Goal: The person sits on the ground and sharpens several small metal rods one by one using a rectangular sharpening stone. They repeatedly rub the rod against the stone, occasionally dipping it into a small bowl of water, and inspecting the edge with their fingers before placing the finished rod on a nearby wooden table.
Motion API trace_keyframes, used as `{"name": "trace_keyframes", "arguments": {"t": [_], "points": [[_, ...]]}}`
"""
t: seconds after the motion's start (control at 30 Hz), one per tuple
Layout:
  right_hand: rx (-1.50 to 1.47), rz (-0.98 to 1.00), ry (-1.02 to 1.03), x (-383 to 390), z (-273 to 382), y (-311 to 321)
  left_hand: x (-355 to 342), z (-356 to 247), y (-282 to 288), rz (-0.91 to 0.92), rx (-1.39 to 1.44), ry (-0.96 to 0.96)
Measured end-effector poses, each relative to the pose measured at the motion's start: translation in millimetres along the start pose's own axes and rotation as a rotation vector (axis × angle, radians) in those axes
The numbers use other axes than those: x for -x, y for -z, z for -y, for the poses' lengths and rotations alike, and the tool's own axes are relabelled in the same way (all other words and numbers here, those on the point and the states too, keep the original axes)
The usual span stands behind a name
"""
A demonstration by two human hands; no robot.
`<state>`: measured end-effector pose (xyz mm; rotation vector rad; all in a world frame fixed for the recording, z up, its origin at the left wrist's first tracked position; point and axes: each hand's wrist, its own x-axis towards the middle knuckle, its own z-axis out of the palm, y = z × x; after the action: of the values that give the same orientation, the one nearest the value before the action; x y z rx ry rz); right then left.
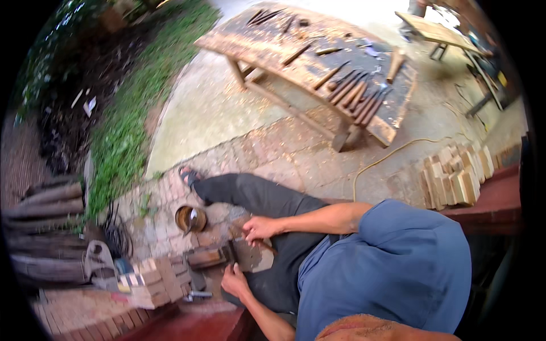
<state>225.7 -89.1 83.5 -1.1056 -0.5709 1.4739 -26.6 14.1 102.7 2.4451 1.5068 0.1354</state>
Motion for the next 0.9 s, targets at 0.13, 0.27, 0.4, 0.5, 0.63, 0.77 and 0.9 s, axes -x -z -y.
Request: {"name": "trace_keyframes", "arguments": {"t": [0.13,0.27,0.4,0.5,0.63,0.77,0.9], "points": [[-0.075,0.084,-0.155,-1.6,7.2,3.8,-1.4,-41.8,21.2,-0.023,0.493,0.118],[-0.029,0.16,-0.186,-0.9,10.3,-6.4,-2.9,-76.3,23.1,-0.062,0.731,0.146],[-0.066,0.186,-0.23,0.3,11.0,2.6,-16.7,-114.1,17.9,-0.059,0.898,0.153],[-0.068,0.215,-0.225,5.7,17.4,5.6,-27.0,-138.5,24.6,-0.068,0.923,0.125],[-0.043,0.266,-0.221,4.8,15.5,7.0,-38.1,-148.2,28.4,-0.069,0.962,0.124],[-0.013,0.405,-0.278,3.4,20.4,0.1,-40.6,-145.3,38.5,-0.159,1.047,0.125],[0.111,0.545,-0.284,4.4,18.1,-2.9,-34.5,-147.7,65.5,-0.161,1.061,0.125]]}}
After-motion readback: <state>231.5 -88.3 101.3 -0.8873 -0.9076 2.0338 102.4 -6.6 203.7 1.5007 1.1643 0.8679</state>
